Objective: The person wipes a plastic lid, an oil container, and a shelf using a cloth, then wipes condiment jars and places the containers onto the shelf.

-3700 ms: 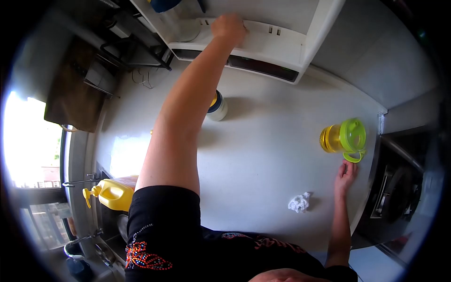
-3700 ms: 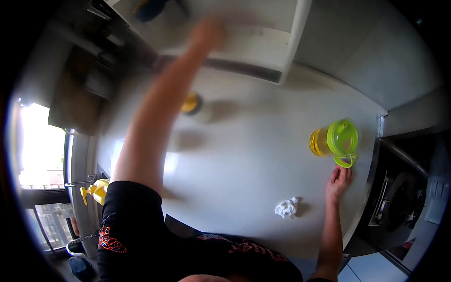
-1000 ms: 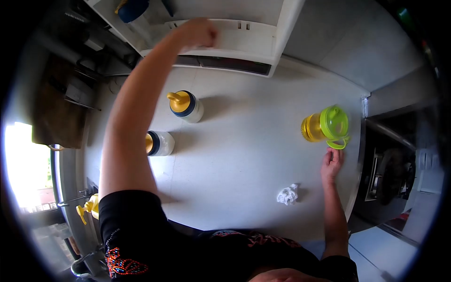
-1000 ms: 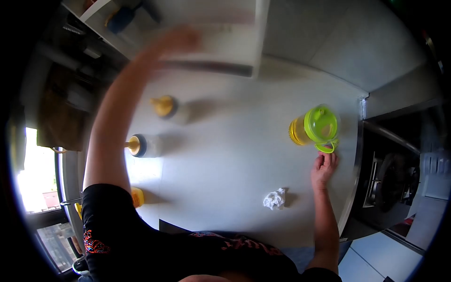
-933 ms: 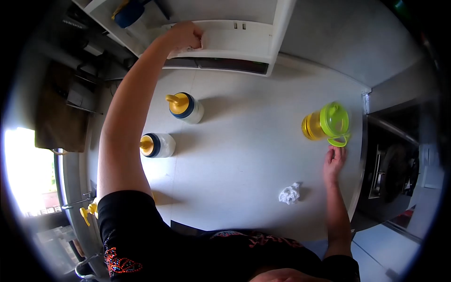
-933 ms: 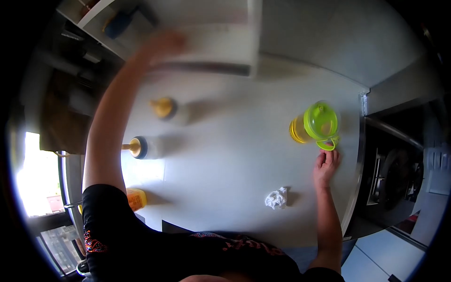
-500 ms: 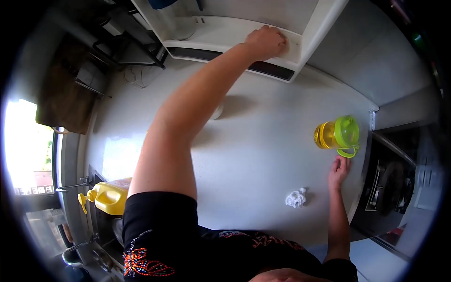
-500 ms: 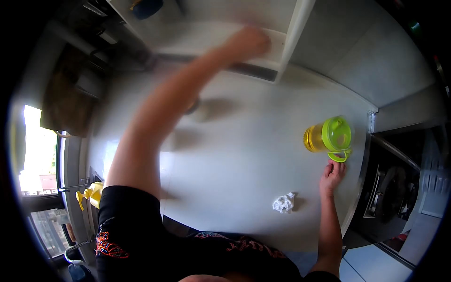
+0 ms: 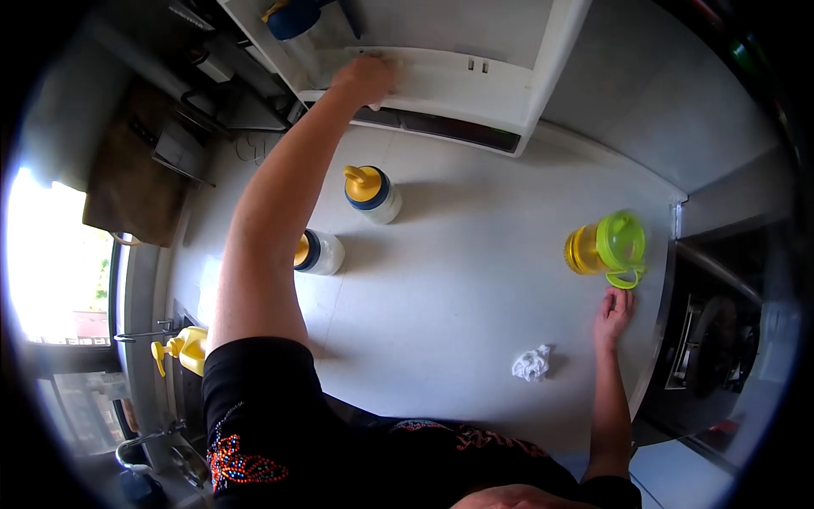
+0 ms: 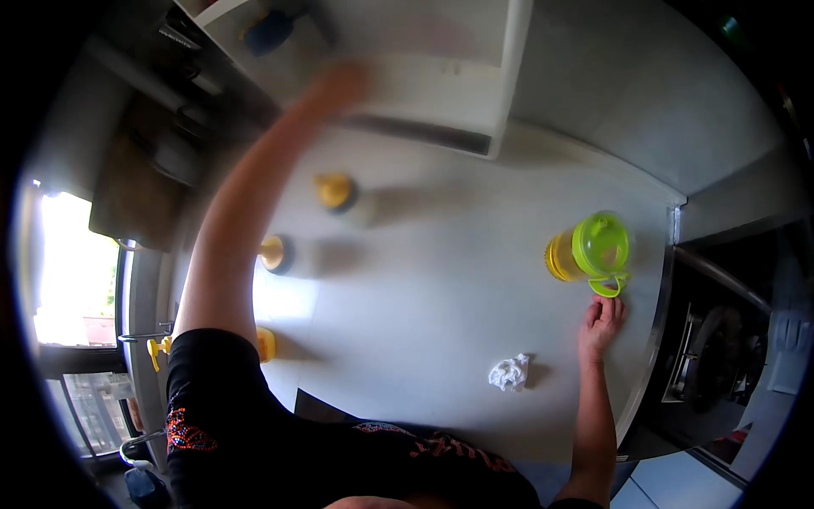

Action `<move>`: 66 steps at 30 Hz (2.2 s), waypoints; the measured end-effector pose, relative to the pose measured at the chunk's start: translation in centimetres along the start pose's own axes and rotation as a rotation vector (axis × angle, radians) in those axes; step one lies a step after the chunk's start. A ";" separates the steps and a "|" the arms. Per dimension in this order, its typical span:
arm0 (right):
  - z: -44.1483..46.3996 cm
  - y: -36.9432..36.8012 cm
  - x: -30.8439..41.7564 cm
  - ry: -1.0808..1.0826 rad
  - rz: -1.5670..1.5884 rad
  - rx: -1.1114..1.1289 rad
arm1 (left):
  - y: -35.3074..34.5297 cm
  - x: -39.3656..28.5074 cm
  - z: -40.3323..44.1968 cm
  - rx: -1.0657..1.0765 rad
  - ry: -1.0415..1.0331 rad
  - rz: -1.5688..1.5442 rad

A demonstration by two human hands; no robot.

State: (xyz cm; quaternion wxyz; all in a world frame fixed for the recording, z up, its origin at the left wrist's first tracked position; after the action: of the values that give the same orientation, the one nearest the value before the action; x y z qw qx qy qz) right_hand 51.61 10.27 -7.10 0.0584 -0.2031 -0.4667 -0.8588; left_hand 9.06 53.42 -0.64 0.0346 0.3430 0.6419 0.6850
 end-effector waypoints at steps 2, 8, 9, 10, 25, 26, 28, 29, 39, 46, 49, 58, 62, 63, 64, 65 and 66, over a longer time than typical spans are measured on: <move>0.0 0.4 0.6 -0.022 -0.019 0.005 | -0.2 0.6 0.1 0.050 0.135 -0.084; 0.2 0.6 0.9 -0.005 0.007 -0.040 | 8.5 -9.6 -1.7 -0.164 -0.227 0.088; 0.2 0.6 0.7 -0.004 0.001 -0.032 | 9.3 -10.9 -1.1 -0.173 -0.178 -0.009; 0.1 0.5 0.4 0.000 -0.007 -0.027 | 10.0 -12.1 -0.3 -0.184 -0.127 -0.107; 0.1 0.3 0.2 -0.018 0.003 0.000 | 7.0 -7.9 -0.2 0.023 -0.260 -0.249; 0.0 0.3 0.3 -0.021 0.019 -0.013 | 6.6 -5.4 -2.5 -0.184 -0.429 -0.208; 0.0 0.2 0.1 -0.024 0.025 -0.010 | 7.3 -4.2 -5.0 -0.361 -0.527 -0.155; 0.1 0.2 0.1 -0.018 0.027 -0.008 | 7.5 -4.0 -5.3 -0.333 -0.449 -0.145; 0.0 -0.2 -0.5 0.038 -0.027 0.011 | 14.6 -17.6 0.0 -0.064 -0.270 -0.687; -0.1 -0.1 -0.5 -0.030 0.016 0.048 | 9.3 -9.6 -2.6 -0.090 -0.213 -0.256; 0.3 0.2 0.5 -0.021 0.004 0.026 | 4.2 -2.9 -3.6 -0.172 -0.147 -0.277; -0.2 0.0 -0.3 -0.059 0.001 0.036 | 11.8 0.0 -8.8 -0.256 0.410 -1.529; -0.2 -0.2 -0.8 -0.043 -0.014 0.030 | 11.4 -1.1 -7.6 -0.264 0.278 -2.391; -0.3 -0.3 -0.9 -0.048 -0.015 0.026 | 11.5 -1.0 -7.3 -0.268 0.274 -2.400; -0.3 -0.3 -1.0 -0.053 -0.016 0.024 | 11.6 -1.0 -7.1 -0.270 0.272 -2.410; -0.3 -0.3 -1.1 -0.059 -0.017 0.025 | 11.6 -1.0 -6.9 -0.270 0.274 -2.420; -0.2 -0.2 -0.8 -0.056 -0.020 0.022 | 10.4 -0.2 -5.9 -0.255 0.227 -2.365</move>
State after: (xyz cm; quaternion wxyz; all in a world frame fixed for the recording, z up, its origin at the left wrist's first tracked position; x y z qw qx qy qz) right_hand 52.24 10.12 -7.72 0.0391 -0.2219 -0.4797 -0.8480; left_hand 10.33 46.48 9.02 0.6207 -0.5289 0.4866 0.3134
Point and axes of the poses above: each hand's wrist, its own z-axis towards the middle knuckle, its own y-axis out of the back of the hand, x = y × z, the point moved 7 cm from there along z, towards the middle knuckle, and after that the axes turned 1 degree about -y, right-handed, at the moved point
